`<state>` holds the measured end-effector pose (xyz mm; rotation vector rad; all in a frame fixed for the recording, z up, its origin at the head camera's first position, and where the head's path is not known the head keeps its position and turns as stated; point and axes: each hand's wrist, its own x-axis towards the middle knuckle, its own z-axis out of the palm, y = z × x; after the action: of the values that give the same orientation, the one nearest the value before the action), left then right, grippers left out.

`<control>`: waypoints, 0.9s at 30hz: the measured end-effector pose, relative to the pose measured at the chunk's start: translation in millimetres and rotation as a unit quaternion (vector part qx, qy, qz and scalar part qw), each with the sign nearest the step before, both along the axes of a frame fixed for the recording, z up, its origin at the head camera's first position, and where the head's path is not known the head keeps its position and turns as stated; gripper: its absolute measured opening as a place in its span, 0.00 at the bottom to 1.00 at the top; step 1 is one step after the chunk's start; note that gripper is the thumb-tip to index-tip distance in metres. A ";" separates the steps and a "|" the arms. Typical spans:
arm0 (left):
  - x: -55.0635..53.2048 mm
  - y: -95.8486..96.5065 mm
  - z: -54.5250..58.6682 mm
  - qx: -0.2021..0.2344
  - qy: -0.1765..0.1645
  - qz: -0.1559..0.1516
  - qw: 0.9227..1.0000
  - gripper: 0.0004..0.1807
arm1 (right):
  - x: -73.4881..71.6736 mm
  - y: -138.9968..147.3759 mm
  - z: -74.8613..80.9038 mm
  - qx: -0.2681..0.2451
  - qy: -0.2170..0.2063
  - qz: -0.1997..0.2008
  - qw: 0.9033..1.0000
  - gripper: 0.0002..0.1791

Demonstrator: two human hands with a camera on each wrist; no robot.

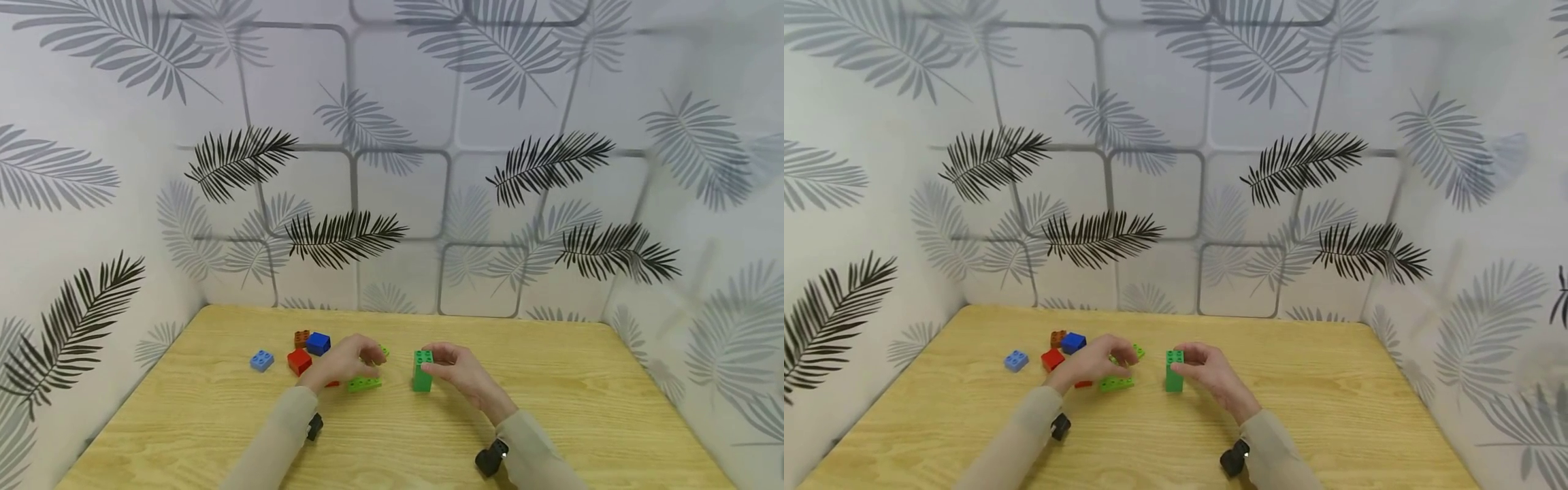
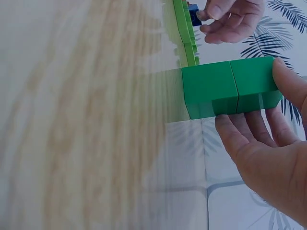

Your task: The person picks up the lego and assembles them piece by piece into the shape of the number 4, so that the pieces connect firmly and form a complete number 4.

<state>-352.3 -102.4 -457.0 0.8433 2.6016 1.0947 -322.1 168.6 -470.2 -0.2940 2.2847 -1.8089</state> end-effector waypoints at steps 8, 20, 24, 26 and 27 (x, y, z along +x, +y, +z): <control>5.2 -4.9 -1.4 -0.054 0.009 0.022 0.998 0.14 | -2.1 -0.4 -3.3 0.001 -0.004 0.000 1.000 0.27; 4.2 -4.8 -3.4 -0.111 0.009 0.018 0.994 0.23 | -1.2 -1.7 -2.9 -0.006 -0.011 -0.003 1.000 0.27; 1.5 -3.3 -5.0 -0.129 0.022 0.010 0.991 0.23 | -0.7 -2.2 -2.2 -0.008 -0.014 -0.005 1.000 0.27; 0.4 -2.7 -5.2 -0.137 0.025 0.009 0.990 0.23 | -0.8 -2.4 -2.1 -0.008 -0.015 -0.005 1.000 0.27; -0.1 -2.6 -5.4 -0.140 0.026 0.009 0.990 0.23 | -0.9 -2.5 -2.1 -0.008 -0.015 -0.005 1.000 0.27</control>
<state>-352.4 -105.0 -462.5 0.7938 2.7231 0.6961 -323.0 166.1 -472.3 -0.2565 2.2580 -1.8246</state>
